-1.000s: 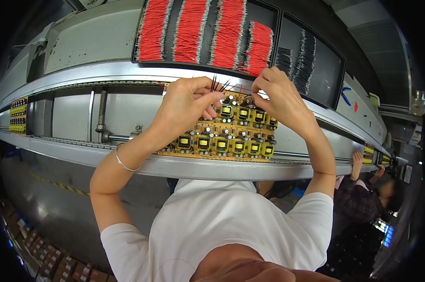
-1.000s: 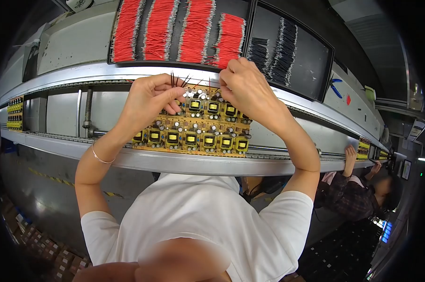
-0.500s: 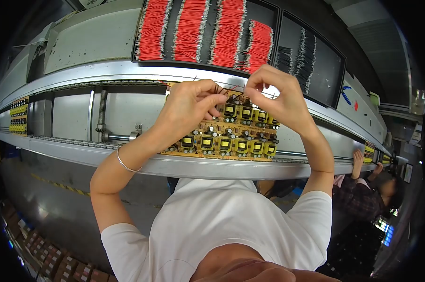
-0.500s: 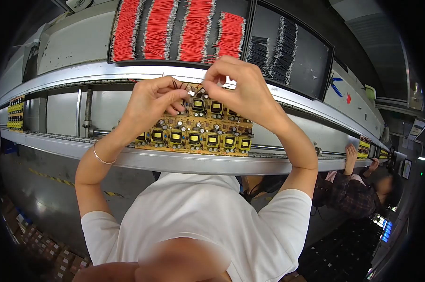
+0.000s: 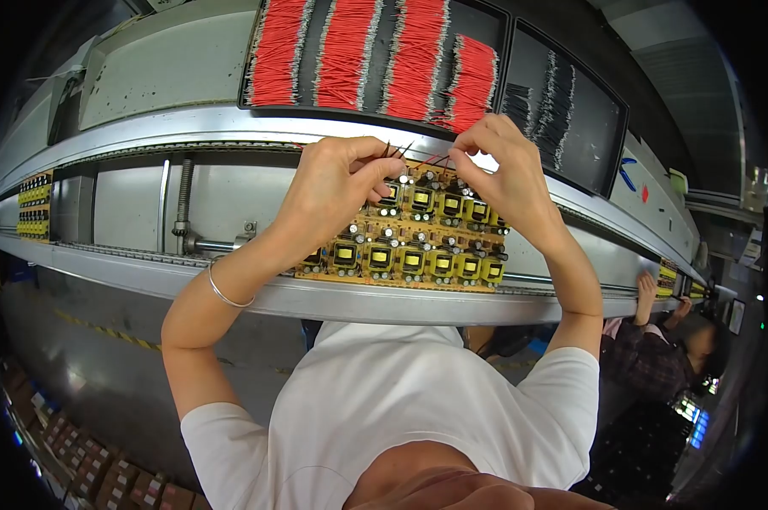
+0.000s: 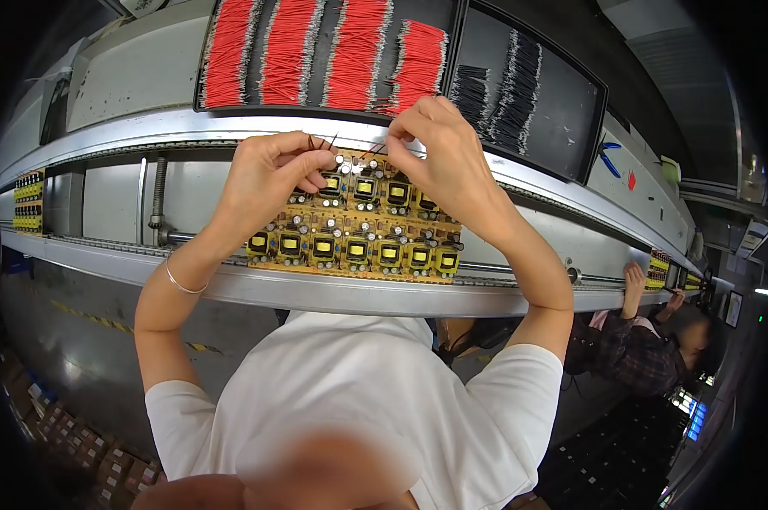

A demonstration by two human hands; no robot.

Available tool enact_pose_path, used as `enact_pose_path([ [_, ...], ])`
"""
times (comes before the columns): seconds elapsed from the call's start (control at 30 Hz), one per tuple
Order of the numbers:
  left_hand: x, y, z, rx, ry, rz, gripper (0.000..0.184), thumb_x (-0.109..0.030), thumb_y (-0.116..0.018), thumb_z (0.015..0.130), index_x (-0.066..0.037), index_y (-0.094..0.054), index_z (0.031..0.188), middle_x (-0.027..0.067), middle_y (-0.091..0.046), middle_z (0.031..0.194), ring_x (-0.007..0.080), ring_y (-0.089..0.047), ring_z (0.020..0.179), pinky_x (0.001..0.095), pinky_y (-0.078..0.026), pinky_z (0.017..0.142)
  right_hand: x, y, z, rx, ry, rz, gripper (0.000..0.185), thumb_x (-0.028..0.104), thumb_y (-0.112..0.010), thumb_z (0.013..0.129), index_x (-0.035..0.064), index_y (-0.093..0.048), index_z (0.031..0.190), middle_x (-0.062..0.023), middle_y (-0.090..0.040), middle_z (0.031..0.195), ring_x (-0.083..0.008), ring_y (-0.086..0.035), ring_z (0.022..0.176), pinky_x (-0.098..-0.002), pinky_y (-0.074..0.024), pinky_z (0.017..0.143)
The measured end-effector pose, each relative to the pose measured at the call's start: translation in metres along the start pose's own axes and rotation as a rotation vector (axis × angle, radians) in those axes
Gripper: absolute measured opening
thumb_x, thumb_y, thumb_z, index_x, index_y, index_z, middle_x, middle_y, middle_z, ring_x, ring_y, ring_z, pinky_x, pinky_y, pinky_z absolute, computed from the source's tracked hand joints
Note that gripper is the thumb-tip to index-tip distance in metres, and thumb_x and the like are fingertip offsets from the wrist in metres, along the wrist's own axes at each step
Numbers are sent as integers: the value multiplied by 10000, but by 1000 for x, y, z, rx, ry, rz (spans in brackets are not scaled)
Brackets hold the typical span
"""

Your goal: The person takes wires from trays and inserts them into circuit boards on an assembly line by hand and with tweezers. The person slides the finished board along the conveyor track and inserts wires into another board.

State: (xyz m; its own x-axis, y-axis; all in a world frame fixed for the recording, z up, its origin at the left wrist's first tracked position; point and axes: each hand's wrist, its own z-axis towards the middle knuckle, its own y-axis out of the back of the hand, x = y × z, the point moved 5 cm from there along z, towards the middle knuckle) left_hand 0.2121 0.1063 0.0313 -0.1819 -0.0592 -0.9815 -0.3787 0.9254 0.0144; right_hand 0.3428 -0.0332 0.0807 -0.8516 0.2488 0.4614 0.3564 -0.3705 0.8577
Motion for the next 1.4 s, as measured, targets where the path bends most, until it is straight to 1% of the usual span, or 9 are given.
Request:
enact_pose_path([
  [0.4, 3, -1, 1, 11, 21, -42, 100, -21, -636, 897, 65, -683, 880, 85, -681, 745, 121, -609, 607, 232, -520, 569, -7, -13, -3, 33, 29, -26, 48, 3, -704, 791, 2, -661, 811, -51, -581, 817, -181, -512, 773, -299, -432, 676],
  [0.57, 3, -1, 1, 40, 27, -56, 95, -18, -640, 896, 64, -684, 876, 85, -676, 733, 118, -606, 601, 227, -515, 564, -3, -14, -3, 61, 42, -118, 51, 0, -709, 788, 0, -662, 807, -56, -579, 818, -190, -515, 781, -299, -443, 702],
  [0.73, 2, -4, -1, 53, 30, -73, 86, -8, -644, 890, 63, -693, 894, 86, -673, 721, 116, -603, 594, 221, -513, 565, 12, -9, -2, 40, 138, -331, 59, 1, -715, 785, 1, -666, 818, -52, -585, 819, -185, -524, 798, -289, -441, 710],
  [0.87, 5, -5, -1, 78, 31, -71, 103, -5, -641, 888, 64, -704, 933, 79, -668, 706, 109, -596, 588, 218, -509, 560, 27, -1, 6, -86, 125, 56, 67, -4, -713, 781, 6, -674, 834, -44, -590, 846, -178, -527, 814, -280, -433, 708],
  [0.9, 4, -4, -1, 78, 31, -72, 103, -5, -641, 888, 64, -704, 933, 79, -668, 706, 109, -596, 588, 218, -509, 560, 27, -2, 6, -86, 125, 56, 67, -4, -713, 781, 6, -674, 834, -44, -590, 846, -178, -527, 814, -280, -433, 708],
  [1.03, -3, 2, -2, 28, -49, 7, 121, 2, -632, 887, 65, -707, 958, 74, -666, 700, 105, -589, 585, 215, -507, 555, 21, -7, 10, -24, 11, 366, 62, 22, -706, 778, -1, -668, 822, -55, -569, 830, -194, -511, 762, -301, -454, 696],
  [1.07, -4, 4, -1, 26, -49, 5, 121, 2, -632, 887, 65, -707, 958, 74, -666, 700, 105, -589, 585, 215, -507, 555, 20, -8, 11, -22, 12, 366, 62, 22, -706, 778, -1, -668, 822, -55, -569, 830, -194, -511, 762, -301, -454, 696],
  [1.2, -15, 23, 3, -91, -189, 68, 209, -23, -619, 911, 36, -702, 1093, 90, -722, 820, 101, -629, 610, 201, -534, 587, 10, -16, 12, 35, -9, 126, 58, -24, -686, 781, -3, -667, 831, -41, -584, 867, -172, -526, 810, -285, -439, 726],
  [1.4, -21, 22, 1, -123, -122, -61, 143, 1, -618, 890, 65, -696, 991, 81, -677, 718, 111, -593, 576, 230, -499, 540, 8, -25, 12, 40, 38, 46, 54, -22, -683, 780, -8, -661, 827, -44, -578, 846, -178, -524, 798, -293, -442, 722],
])
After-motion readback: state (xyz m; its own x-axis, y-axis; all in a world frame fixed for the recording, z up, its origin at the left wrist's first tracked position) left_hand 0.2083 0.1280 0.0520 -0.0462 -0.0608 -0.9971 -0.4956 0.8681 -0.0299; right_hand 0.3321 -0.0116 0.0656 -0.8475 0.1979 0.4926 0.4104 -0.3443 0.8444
